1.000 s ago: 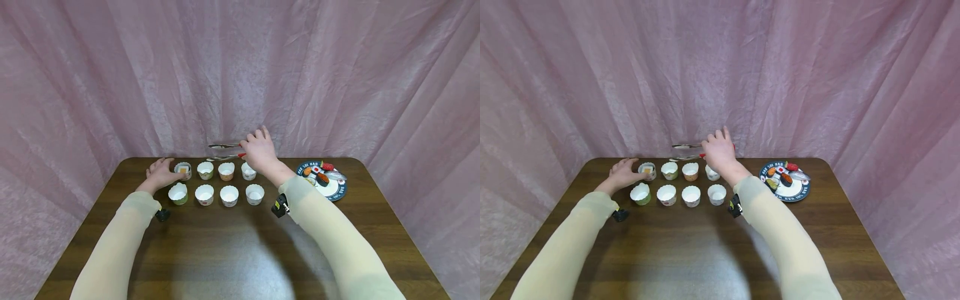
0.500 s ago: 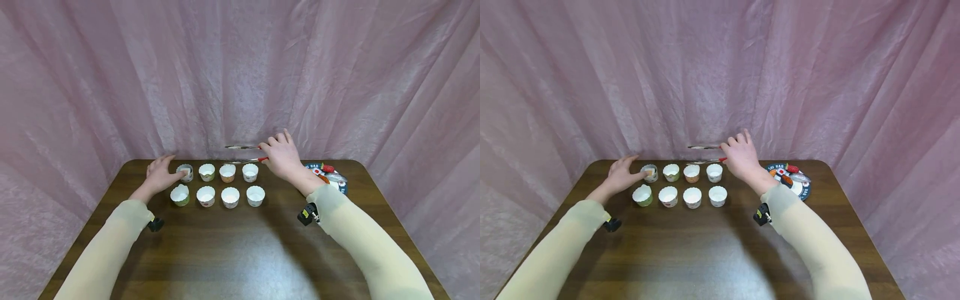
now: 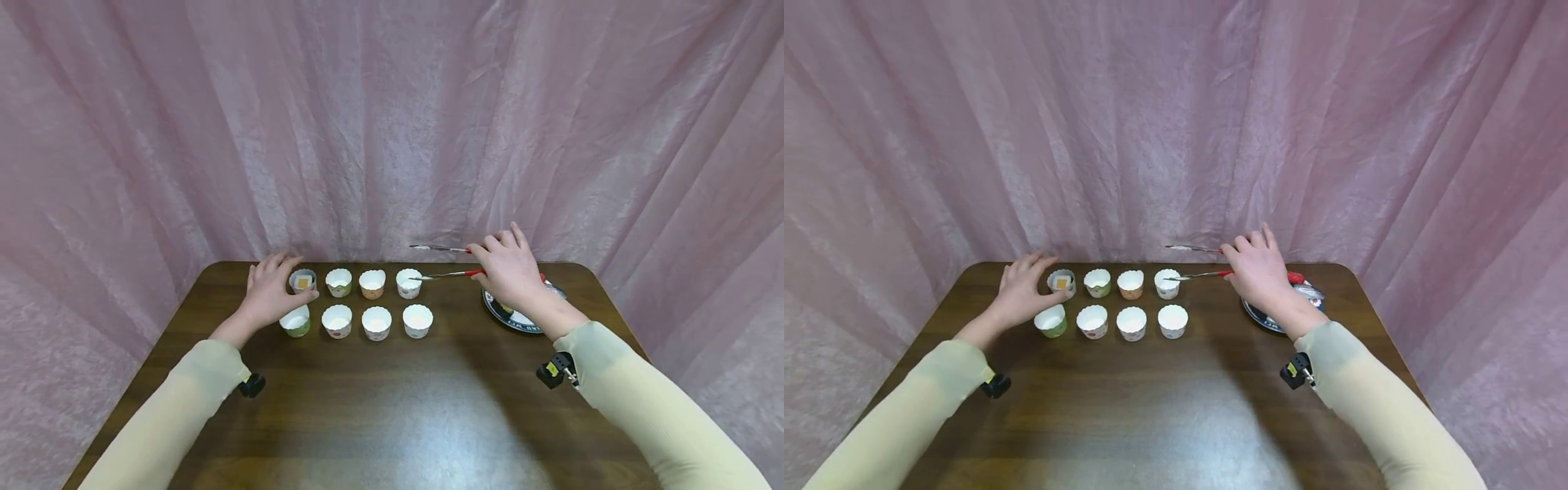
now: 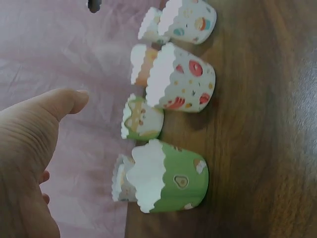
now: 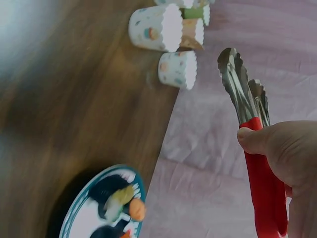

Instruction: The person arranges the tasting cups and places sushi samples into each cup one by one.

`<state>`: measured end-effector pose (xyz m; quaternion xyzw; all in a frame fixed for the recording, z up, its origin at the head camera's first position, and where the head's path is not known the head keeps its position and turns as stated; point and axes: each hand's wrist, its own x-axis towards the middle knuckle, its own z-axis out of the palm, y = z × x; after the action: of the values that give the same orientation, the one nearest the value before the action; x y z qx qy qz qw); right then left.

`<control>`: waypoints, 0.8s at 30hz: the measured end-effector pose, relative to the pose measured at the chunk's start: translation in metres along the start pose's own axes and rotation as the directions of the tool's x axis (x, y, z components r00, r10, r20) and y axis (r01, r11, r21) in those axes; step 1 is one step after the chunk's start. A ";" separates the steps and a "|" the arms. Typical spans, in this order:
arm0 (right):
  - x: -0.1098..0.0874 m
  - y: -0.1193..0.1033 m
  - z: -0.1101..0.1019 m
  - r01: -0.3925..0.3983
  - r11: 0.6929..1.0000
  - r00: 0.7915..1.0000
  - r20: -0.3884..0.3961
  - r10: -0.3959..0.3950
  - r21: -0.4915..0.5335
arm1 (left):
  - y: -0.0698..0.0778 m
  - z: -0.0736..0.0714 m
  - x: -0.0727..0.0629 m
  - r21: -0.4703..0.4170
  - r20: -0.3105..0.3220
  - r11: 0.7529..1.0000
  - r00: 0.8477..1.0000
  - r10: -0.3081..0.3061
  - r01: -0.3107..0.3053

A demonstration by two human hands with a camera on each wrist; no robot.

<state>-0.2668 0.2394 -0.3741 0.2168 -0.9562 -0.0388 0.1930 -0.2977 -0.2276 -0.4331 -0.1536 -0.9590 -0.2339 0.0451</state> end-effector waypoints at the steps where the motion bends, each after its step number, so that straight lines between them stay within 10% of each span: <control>1: -0.004 0.003 -0.001 0.001 1.000 1.000 -0.001 -0.001 -0.002 | 0.002 0.000 -0.001 0.005 -0.002 1.000 1.000 0.004 -0.004; 24: -0.089 0.076 -0.023 -0.020 0.999 1.000 0.002 0.020 -0.051 | 0.031 0.008 -0.020 0.008 0.018 1.000 1.000 0.025 -0.025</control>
<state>-0.2139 0.3463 -0.3727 0.2024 -0.9572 -0.0615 0.1978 -0.2692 -0.2031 -0.4304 -0.1675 -0.9582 -0.2282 0.0402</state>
